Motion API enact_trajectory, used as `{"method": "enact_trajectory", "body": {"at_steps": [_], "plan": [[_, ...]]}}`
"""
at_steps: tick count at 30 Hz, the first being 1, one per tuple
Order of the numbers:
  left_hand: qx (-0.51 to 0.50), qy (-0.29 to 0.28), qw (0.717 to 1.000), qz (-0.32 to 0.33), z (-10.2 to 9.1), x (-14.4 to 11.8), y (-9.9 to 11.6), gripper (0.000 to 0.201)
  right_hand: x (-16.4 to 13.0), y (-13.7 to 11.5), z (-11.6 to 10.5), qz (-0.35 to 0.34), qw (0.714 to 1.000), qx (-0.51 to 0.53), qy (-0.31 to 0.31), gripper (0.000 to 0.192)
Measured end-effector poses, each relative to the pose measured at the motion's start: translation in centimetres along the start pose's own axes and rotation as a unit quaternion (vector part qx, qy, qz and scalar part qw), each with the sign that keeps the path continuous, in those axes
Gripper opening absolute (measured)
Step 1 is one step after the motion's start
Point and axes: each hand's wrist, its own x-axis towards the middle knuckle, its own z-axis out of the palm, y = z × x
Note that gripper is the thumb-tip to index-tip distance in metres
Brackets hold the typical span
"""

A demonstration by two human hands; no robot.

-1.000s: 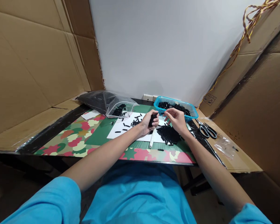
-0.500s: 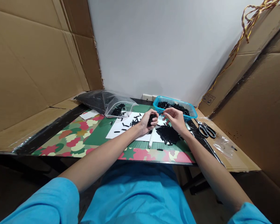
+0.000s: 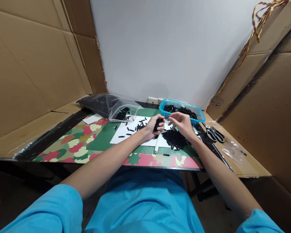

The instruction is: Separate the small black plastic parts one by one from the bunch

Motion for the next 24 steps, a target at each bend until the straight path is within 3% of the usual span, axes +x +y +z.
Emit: {"method": "enact_trajectory", "body": {"at_steps": [11, 24], "plan": [[0.002, 0.000, 1.000, -0.002, -0.01, 0.13, 0.02, 0.040, 0.06, -0.30, 0.10, -0.014, 1.000, 0.002, 0.012, 0.033], [0.006, -0.001, 1.000, 0.006, -0.05, 0.14, -0.01, 0.038, 0.28, 0.37, -0.08, 0.016, 0.999, 0.001, -0.037, 0.034]]}}
